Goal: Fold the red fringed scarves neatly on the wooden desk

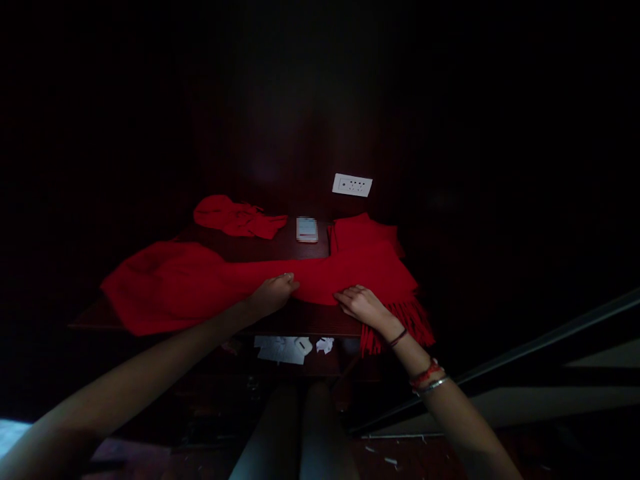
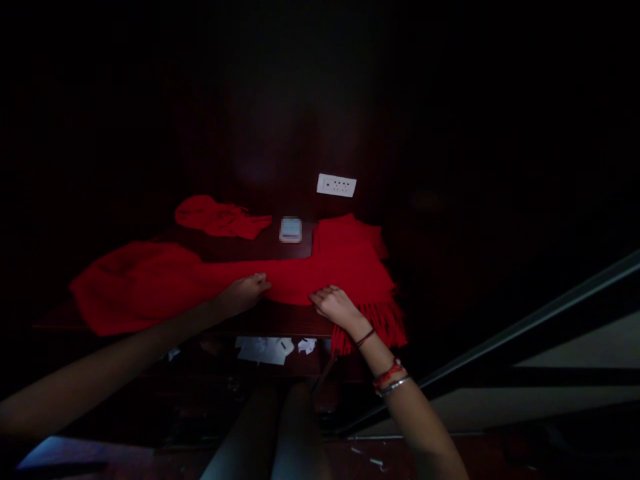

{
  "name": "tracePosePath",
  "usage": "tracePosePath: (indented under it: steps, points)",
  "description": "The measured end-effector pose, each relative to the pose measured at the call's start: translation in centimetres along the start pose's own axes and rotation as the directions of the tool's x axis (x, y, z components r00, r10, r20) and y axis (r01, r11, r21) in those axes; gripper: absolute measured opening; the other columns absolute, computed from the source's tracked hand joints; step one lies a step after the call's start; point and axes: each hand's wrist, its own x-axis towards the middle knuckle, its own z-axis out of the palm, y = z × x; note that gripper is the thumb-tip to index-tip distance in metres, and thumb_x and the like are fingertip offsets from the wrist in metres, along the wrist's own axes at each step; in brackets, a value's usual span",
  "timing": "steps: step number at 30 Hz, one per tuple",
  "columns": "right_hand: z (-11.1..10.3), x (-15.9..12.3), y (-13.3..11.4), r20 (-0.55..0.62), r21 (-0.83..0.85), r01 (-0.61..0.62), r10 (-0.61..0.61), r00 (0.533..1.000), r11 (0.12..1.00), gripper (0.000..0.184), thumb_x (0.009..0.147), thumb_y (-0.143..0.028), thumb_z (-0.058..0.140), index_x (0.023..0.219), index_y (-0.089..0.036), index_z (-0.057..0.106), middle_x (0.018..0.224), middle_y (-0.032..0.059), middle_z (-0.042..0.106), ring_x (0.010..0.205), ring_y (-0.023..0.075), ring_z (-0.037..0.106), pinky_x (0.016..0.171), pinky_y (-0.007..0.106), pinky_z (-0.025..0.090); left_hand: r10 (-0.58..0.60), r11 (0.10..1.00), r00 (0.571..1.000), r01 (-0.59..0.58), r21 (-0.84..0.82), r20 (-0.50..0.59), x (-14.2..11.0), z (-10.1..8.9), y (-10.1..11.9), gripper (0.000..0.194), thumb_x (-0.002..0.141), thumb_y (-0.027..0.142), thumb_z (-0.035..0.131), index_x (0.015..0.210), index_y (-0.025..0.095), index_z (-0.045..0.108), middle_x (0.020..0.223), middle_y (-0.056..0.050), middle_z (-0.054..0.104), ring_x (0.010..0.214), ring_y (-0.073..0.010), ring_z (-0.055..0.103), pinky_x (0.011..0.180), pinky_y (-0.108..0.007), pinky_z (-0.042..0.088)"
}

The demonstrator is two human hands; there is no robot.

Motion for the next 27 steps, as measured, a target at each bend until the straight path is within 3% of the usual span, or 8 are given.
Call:
tracePosePath:
  steps: [4, 8, 13, 17, 20, 27]
  points:
    - [0.3, 0.6, -0.6, -0.065, -0.018, -0.024, 0.023, 0.998, 1.000, 0.026, 0.081, -0.027, 0.045, 0.102, -0.015, 0.052, 0.084, 0.0076, 0.060, 0.080, 0.0162, 0.052, 0.074, 0.029, 0.034, -0.041, 0.999, 0.999, 0.041, -0.005, -0.031, 0.5, -0.8, -0.1, 0.021, 0.078, 0.010, 0.034, 0.088, 0.015, 0.052, 0.088, -0.007, 0.051, 0.079, -0.0166, 0.052, 0.067, -0.026, 0.044]
    - [1.1, 0.8, -0.8, -0.102, -0.078, -0.075, 0.067, 0.993, 0.994, 0.016, 0.081, -0.017, 0.043, 0.091, -0.015, 0.056, 0.076, 0.0052, 0.060, 0.073, 0.0148, 0.051, 0.071, 0.028, 0.032, -0.031, 0.999, 0.999, 0.032, 0.023, -0.023, 0.2, -0.9, -0.4, 0.020, 0.081, 0.016, 0.035, 0.090, 0.016, 0.052, 0.093, -0.008, 0.052, 0.082, -0.0185, 0.053, 0.064, -0.027, 0.044]
    - [1.8, 0.6, -0.5, -0.128, -0.092, -0.111, 0.098, 0.987, 0.990, 0.014, 0.081, -0.013, 0.042, 0.084, -0.015, 0.056, 0.074, 0.0037, 0.059, 0.071, 0.0145, 0.051, 0.070, 0.028, 0.032, -0.015, 1.000, 1.000, 0.014, 0.025, 0.017, -2.1, -0.5, -1.2, 0.023, 0.080, 0.010, 0.035, 0.091, 0.016, 0.054, 0.097, -0.009, 0.055, 0.086, -0.0186, 0.054, 0.066, -0.028, 0.044]
    - [1.9, 0.4, -0.3, -0.113, -0.089, -0.110, 0.100, 0.989, 0.990, 0.014, 0.081, -0.013, 0.042, 0.078, -0.016, 0.056, 0.071, 0.0031, 0.058, 0.069, 0.0142, 0.050, 0.069, 0.028, 0.032, -0.068, 0.996, 0.997, 0.066, 0.051, 0.040, -4.4, -0.7, -2.2, 0.029, 0.077, 0.004, 0.035, 0.094, 0.016, 0.055, 0.100, -0.010, 0.055, 0.090, -0.0185, 0.053, 0.073, -0.029, 0.043]
    - [1.6, 0.4, -0.3, -0.088, -0.086, -0.081, 0.073, 0.993, 0.993, 0.015, 0.081, -0.013, 0.042, 0.077, -0.016, 0.056, 0.070, 0.0034, 0.058, 0.068, 0.0142, 0.050, 0.069, 0.028, 0.032, -0.097, 0.990, 0.994, 0.090, 0.110, 0.057, -5.5, -1.0, -3.2, 0.030, 0.076, 0.003, 0.035, 0.094, 0.016, 0.055, 0.097, -0.010, 0.055, 0.085, -0.0179, 0.055, 0.068, -0.027, 0.044]
    - [0.3, 2.2, -2.7, -0.142, -0.052, 0.007, -0.014, 0.990, 0.999, 0.023, 0.082, -0.022, 0.042, 0.103, -0.017, 0.051, 0.090, 0.0062, 0.058, 0.084, 0.0168, 0.048, 0.074, 0.029, 0.032, -0.058, 0.988, 0.996, 0.047, 0.150, 0.070, -5.7, -0.8, -3.7, 0.020, 0.082, 0.015, 0.036, 0.094, 0.017, 0.052, 0.094, -0.008, 0.055, 0.070, -0.0148, 0.057, 0.052, -0.021, 0.042]
